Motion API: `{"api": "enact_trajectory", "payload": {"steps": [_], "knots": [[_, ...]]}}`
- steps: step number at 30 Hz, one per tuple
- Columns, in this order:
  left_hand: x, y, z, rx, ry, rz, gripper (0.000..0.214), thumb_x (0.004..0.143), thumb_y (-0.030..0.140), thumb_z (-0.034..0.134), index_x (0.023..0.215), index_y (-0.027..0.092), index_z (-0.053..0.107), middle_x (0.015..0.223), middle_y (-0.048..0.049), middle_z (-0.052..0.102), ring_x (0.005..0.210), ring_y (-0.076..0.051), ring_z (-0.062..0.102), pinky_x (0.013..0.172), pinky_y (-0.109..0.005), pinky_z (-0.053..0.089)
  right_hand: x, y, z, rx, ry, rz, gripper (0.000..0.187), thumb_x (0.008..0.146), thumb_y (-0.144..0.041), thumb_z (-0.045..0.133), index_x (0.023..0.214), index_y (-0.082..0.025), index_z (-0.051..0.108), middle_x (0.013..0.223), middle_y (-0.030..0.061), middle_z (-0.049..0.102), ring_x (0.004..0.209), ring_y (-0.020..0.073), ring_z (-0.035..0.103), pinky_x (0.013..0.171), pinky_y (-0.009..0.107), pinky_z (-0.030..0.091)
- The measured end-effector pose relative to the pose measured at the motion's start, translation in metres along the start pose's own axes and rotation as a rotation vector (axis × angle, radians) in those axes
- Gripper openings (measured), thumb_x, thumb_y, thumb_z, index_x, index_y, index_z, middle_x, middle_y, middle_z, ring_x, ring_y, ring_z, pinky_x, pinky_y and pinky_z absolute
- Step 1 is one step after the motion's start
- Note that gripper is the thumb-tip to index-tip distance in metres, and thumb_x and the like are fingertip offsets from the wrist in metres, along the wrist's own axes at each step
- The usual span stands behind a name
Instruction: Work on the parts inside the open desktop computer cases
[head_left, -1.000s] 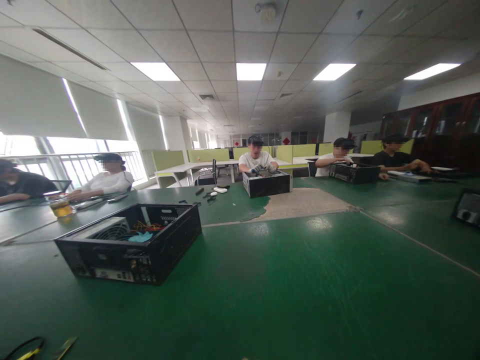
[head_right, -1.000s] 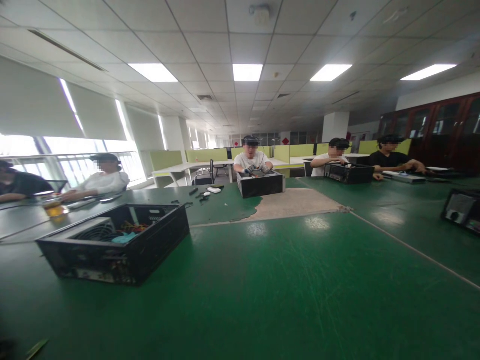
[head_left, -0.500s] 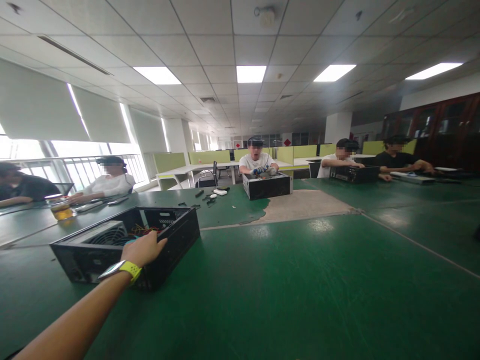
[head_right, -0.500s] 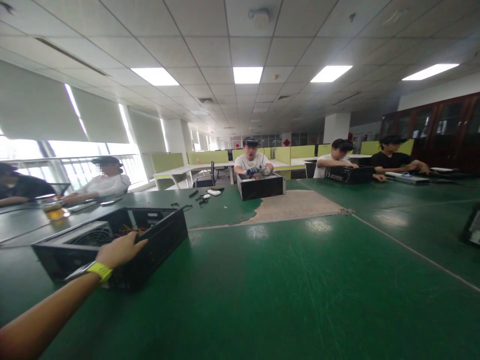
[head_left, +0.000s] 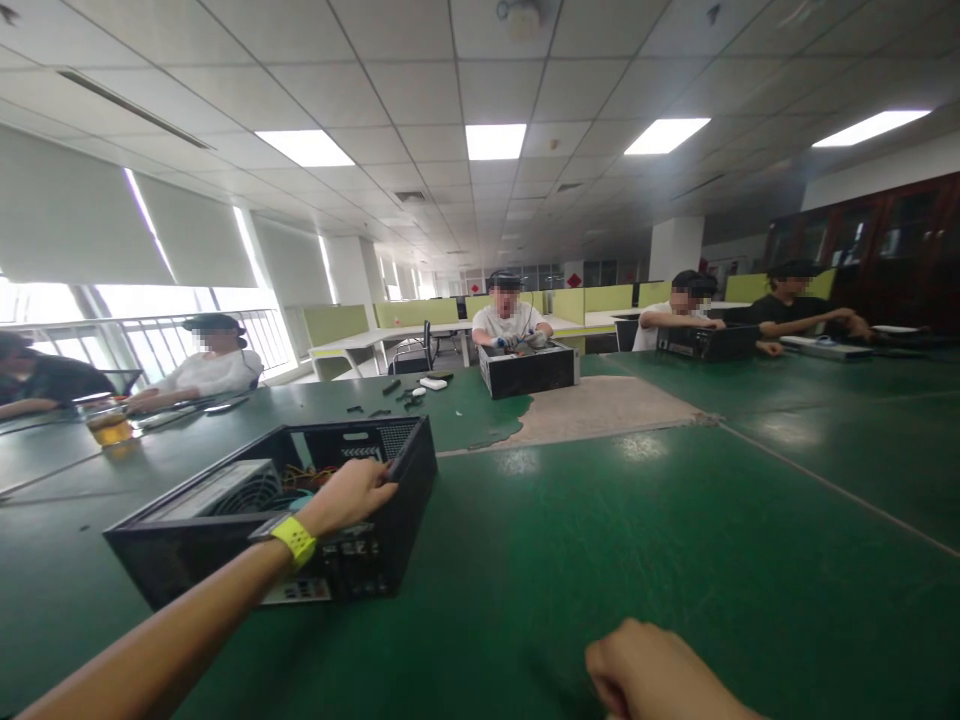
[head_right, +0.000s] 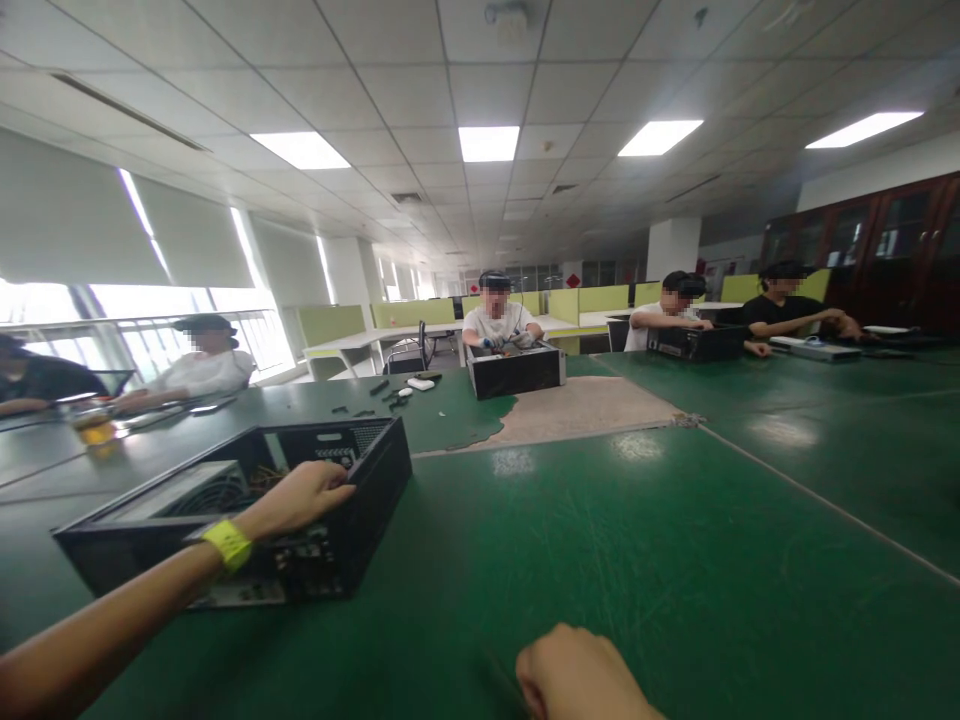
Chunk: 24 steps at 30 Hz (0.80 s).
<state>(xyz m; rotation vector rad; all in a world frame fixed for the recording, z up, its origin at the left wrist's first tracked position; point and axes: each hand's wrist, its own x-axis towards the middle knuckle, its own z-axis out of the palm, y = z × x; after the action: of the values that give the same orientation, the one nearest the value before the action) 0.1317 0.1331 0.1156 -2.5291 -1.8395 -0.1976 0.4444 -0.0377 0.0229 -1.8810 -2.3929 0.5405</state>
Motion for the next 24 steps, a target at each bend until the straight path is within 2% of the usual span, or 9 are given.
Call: {"api": "enact_trajectory", "payload": {"steps": [3,6,8,9,12,14,17,21,24], "knots": [[-0.02,0.084,-0.001,-0.167,-0.124,0.219,0.048,0.084,0.048,0.044,0.112,0.012,0.061,0.096,-0.0107,0.069,0.086,-0.024,0.063,0.076,-0.031,0.045,0.007,0.023,-0.044,0.0,0.204,0.071,0.008,0.065,-0.014,0.051,0.059,-0.019,0.049,0.056,-0.0029,0.051,0.053,0.0103,0.042,0.049,0.025,0.022],[-0.042,0.125,-0.016,-0.339,-0.213,0.529,0.076,0.082,0.061,0.044,0.143,0.02,0.026,0.134,-0.0101,0.051,0.116,-0.024,0.052,0.095,-0.033,0.039,0.004,0.054,-0.085,0.023,0.407,0.146,0.003,0.07,-0.019,0.045,0.072,-0.019,0.048,0.065,-0.0002,0.055,0.058,0.0124,0.046,0.052,0.025,0.029],[-0.051,0.119,-0.025,-0.284,-0.171,0.551,0.085,0.079,0.067,0.044,0.145,0.021,0.019,0.143,-0.011,0.041,0.123,-0.026,0.045,0.099,-0.036,0.036,-0.005,0.075,-0.102,0.089,0.452,0.161,0.013,0.074,-0.023,0.041,0.082,-0.019,0.05,0.075,0.0022,0.059,0.065,0.0145,0.052,0.058,0.026,0.036],[-0.054,0.108,-0.027,-0.223,-0.153,0.54,0.083,0.079,0.067,0.044,0.144,0.021,0.024,0.141,-0.0112,0.043,0.121,-0.027,0.047,0.098,-0.037,0.037,-0.011,0.083,-0.107,0.124,0.454,0.167,0.018,0.075,-0.025,0.04,0.087,-0.019,0.052,0.081,0.0033,0.061,0.07,0.0156,0.054,0.062,0.026,0.039],[-0.06,0.073,-0.013,-0.034,-0.151,0.547,0.058,0.085,0.063,0.036,0.12,0.021,0.055,0.111,-0.0092,0.065,0.097,-0.024,0.06,0.084,-0.035,0.043,-0.022,0.088,-0.113,0.172,0.441,0.208,0.028,0.078,-0.033,0.04,0.095,-0.019,0.057,0.096,0.0053,0.063,0.085,0.019,0.058,0.074,0.03,0.043],[-0.063,0.059,0.003,0.047,-0.123,0.544,0.054,0.09,0.058,0.027,0.098,0.019,0.063,0.089,-0.0083,0.068,0.08,-0.022,0.062,0.072,-0.032,0.044,-0.018,0.072,-0.119,0.157,0.426,0.205,0.033,0.081,-0.041,0.041,0.097,-0.019,0.06,0.099,0.006,0.064,0.088,0.0203,0.058,0.074,0.031,0.044],[-0.07,0.061,0.019,0.112,-0.05,0.534,0.054,0.092,0.055,0.021,0.091,0.017,0.061,0.077,-0.0082,0.067,0.071,-0.021,0.063,0.061,-0.03,0.042,0.008,0.027,-0.137,-0.021,0.387,0.128,0.032,0.083,-0.042,0.043,0.089,-0.018,0.062,0.092,0.008,0.066,0.082,0.0215,0.06,0.069,0.032,0.044],[-0.092,0.082,0.016,0.121,-0.092,0.597,0.05,0.093,0.05,0.022,0.082,0.018,0.058,0.069,-0.0064,0.065,0.061,-0.019,0.061,0.054,-0.027,0.039,0.055,-0.031,-0.151,-0.381,0.207,0.134,0.025,0.079,-0.026,0.047,0.091,-0.015,0.066,0.095,0.0154,0.067,0.083,0.028,0.063,0.064,0.035,0.045],[-0.126,0.095,0.012,0.091,-0.162,0.654,0.043,0.094,0.046,0.026,0.083,0.019,0.058,0.072,-0.0054,0.067,0.059,-0.018,0.061,0.051,-0.027,0.039,0.083,-0.047,-0.133,-0.514,0.005,0.061,0.024,0.073,-0.024,0.055,0.089,-0.015,0.071,0.097,0.0187,0.067,0.084,0.0304,0.064,0.061,0.036,0.047]]}}
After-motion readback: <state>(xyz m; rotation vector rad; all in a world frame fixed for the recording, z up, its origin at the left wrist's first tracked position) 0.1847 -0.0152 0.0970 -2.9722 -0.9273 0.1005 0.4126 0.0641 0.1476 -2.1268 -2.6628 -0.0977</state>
